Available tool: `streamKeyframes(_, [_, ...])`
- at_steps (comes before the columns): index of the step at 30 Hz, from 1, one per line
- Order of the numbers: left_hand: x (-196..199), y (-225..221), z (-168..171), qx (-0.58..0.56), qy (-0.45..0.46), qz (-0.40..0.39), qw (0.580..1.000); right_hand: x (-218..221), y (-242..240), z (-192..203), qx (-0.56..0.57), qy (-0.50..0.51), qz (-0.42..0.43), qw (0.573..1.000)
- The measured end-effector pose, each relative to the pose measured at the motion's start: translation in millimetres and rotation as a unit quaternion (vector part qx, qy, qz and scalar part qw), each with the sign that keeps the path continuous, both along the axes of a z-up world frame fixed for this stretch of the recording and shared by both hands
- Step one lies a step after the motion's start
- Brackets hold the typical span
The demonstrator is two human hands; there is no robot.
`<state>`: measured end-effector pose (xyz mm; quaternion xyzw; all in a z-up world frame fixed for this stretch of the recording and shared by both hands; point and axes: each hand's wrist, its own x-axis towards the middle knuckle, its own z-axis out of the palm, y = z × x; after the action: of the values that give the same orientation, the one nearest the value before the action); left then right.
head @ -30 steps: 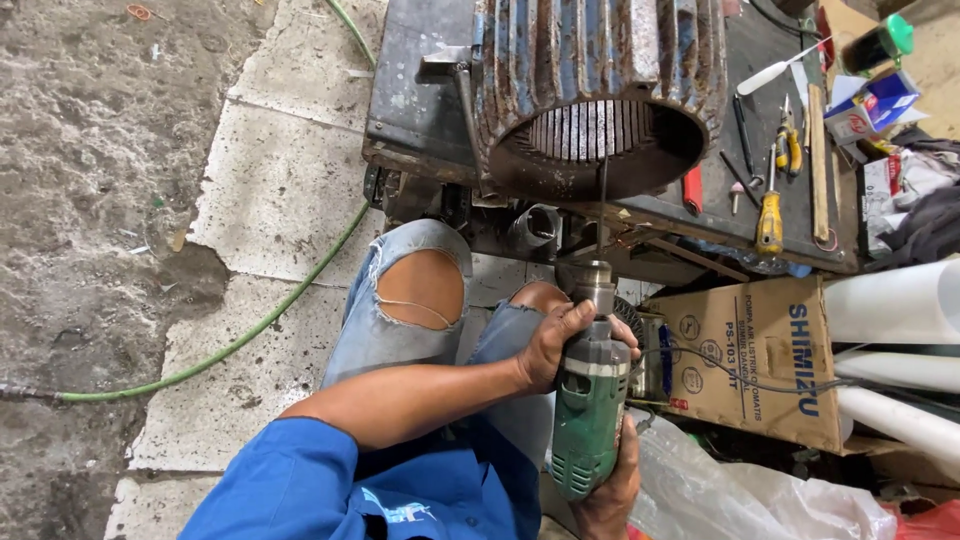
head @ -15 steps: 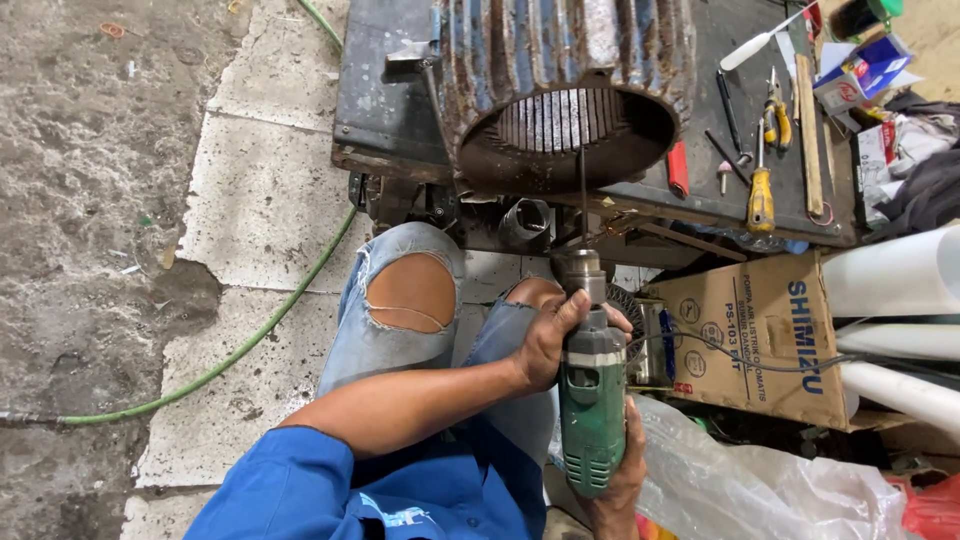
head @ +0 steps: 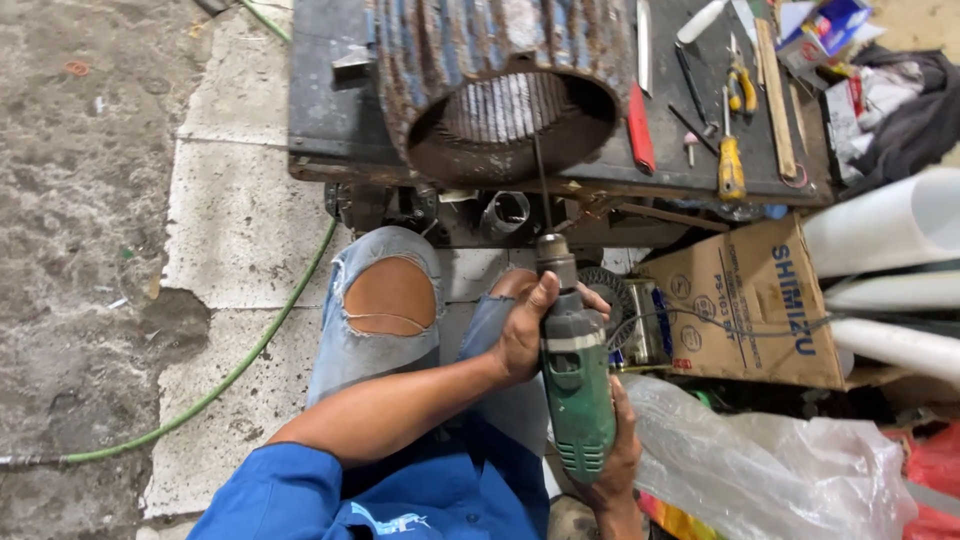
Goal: The person is using a power drill with a grinding attachment to clean or smooth the internal slots of a metal motor casing.
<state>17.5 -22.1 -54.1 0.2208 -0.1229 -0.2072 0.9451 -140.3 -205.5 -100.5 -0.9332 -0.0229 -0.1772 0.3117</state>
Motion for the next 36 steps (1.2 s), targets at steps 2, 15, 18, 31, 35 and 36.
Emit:
streamKeyframes(2, [-3, 0, -1, 0.003, 0.018, 0.009, 1.000, 0, 3, 3, -0.024, -0.019, 0.017, 0.999])
streamKeyframes(15, [7, 2, -4, -0.069, 0.086, 0.056, 0.992, 7, 20, -4, -0.022, -0.044, 0.034, 0.998])
streamKeyframes(18, [6, 3, 1, -0.047, 0.081, 0.066, 0.993, 8, 18, 1, -0.023, -0.033, 0.033, 0.999])
streamKeyframes(31, [38, 13, 1, -0.095, 0.080, 0.020, 0.992, 51, 54, 65, 0.085, 0.078, 0.041, 0.992])
streamKeyframes(35, [33, 12, -4, -0.072, 0.047, 0.021, 0.996, 40, 48, 57, 0.116, 0.101, 0.006, 0.988])
streamKeyframes(36, [32, 13, 0, -0.028, 0.051, 0.007, 0.998, 37, 47, 54, 0.114, 0.090, 0.007, 0.989])
